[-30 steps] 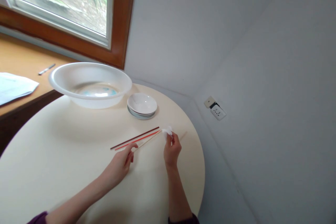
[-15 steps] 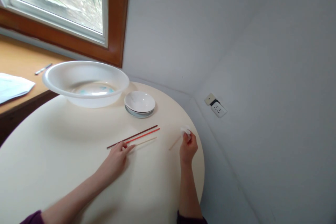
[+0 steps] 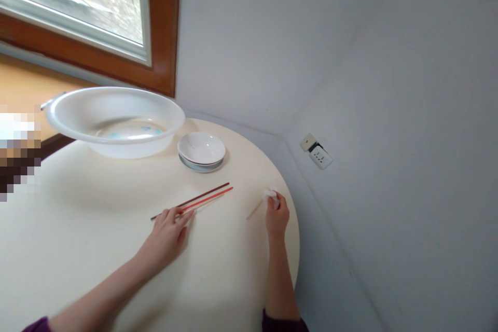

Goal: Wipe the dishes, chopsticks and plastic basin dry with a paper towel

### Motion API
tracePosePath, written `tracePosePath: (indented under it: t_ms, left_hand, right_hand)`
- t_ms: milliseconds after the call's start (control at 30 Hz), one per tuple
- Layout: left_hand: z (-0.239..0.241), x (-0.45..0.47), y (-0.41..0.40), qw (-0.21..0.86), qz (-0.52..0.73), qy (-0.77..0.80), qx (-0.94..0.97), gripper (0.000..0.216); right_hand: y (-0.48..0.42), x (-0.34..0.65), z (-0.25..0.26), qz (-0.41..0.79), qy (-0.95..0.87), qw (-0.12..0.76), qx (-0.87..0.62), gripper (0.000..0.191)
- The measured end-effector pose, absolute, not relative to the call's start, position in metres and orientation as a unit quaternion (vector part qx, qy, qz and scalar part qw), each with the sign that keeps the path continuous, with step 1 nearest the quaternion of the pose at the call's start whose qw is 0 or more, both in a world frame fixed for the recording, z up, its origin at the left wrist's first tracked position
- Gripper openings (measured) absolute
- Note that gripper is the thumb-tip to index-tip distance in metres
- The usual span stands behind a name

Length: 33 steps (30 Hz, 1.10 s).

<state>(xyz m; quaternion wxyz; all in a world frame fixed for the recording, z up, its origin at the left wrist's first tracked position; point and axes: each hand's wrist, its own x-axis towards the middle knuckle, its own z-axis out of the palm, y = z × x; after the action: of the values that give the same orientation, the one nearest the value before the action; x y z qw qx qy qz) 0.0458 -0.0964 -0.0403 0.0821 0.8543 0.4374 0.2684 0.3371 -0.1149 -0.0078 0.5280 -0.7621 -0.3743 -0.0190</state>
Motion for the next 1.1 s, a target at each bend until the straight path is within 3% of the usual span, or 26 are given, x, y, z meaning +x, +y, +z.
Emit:
tracePosePath:
  t_ms: [200, 600, 1100]
  left_hand:
    - [-0.038, 0.045, -0.098, 0.062, 0.229, 0.458, 0.857, 0.039]
    - [-0.026, 0.048, -0.102, 0.053, 0.175, 0.490, 0.852, 0.037]
    - [-0.034, 0.045, -0.101, 0.064, 0.276, 0.452, 0.846, 0.033]
  right_hand:
    - [-0.116, 0.341, -0.004, 0.005, -0.373, 0.380, -0.847, 0.040]
    - [-0.119, 0.322, 0.002, 0.087, -0.397, 0.163, -0.899, 0.037]
    - [-0.120, 0.303, 0.022, 0.140, -0.424, 0.017, -0.895, 0.027]
